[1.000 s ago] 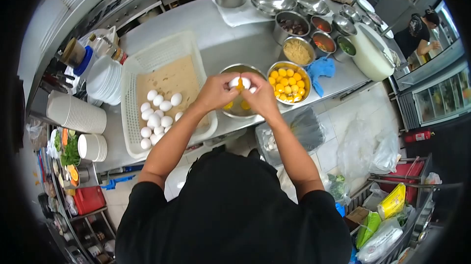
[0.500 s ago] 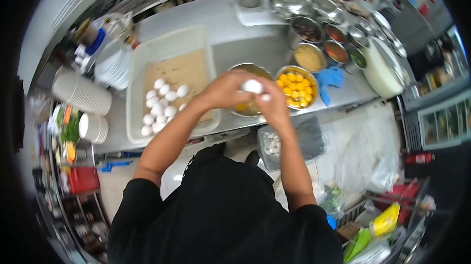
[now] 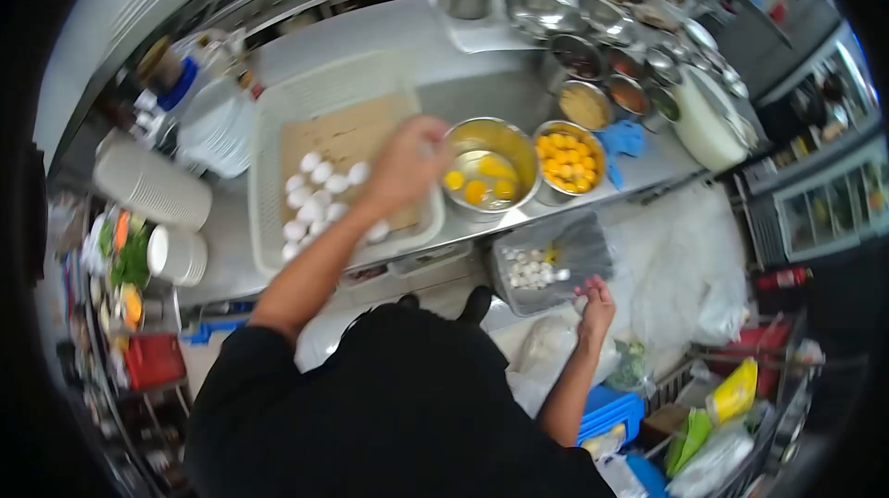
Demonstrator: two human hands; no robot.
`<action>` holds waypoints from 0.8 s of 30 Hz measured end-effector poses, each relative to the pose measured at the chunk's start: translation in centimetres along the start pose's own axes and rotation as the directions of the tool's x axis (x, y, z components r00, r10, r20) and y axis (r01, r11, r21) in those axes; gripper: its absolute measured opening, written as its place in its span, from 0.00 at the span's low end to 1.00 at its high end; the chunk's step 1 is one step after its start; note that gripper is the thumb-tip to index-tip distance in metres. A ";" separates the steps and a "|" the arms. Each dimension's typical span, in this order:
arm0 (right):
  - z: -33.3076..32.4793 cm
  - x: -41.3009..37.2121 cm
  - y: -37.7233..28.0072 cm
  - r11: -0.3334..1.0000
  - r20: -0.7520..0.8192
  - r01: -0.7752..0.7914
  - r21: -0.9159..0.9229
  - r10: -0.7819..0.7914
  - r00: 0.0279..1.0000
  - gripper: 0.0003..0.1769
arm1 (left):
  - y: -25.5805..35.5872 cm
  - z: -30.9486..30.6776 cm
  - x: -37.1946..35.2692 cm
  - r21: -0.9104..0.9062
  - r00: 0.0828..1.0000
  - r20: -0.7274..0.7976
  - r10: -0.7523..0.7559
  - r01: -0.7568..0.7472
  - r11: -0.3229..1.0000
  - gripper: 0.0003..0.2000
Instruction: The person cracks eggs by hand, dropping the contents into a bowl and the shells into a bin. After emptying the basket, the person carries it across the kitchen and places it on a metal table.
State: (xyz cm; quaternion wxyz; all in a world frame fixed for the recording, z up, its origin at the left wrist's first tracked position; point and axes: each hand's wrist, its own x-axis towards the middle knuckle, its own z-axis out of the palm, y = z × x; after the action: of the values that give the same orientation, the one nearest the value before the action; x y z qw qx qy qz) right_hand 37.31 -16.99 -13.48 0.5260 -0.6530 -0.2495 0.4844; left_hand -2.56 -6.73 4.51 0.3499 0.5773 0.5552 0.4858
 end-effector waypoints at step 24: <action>19.7 -16.3 -11.4 0.890 0.216 0.432 0.148 -0.456 0.864 0.26 | -5.3 -7.7 0.5 -0.366 0.901 0.425 -0.091 0.262 0.893 0.21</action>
State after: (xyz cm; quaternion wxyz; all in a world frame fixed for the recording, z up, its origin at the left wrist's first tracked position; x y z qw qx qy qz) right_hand 15.17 -18.15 3.62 0.6188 -0.4875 -0.4328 0.4383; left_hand -11.56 -6.54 1.77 0.6128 0.5221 0.4080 0.4306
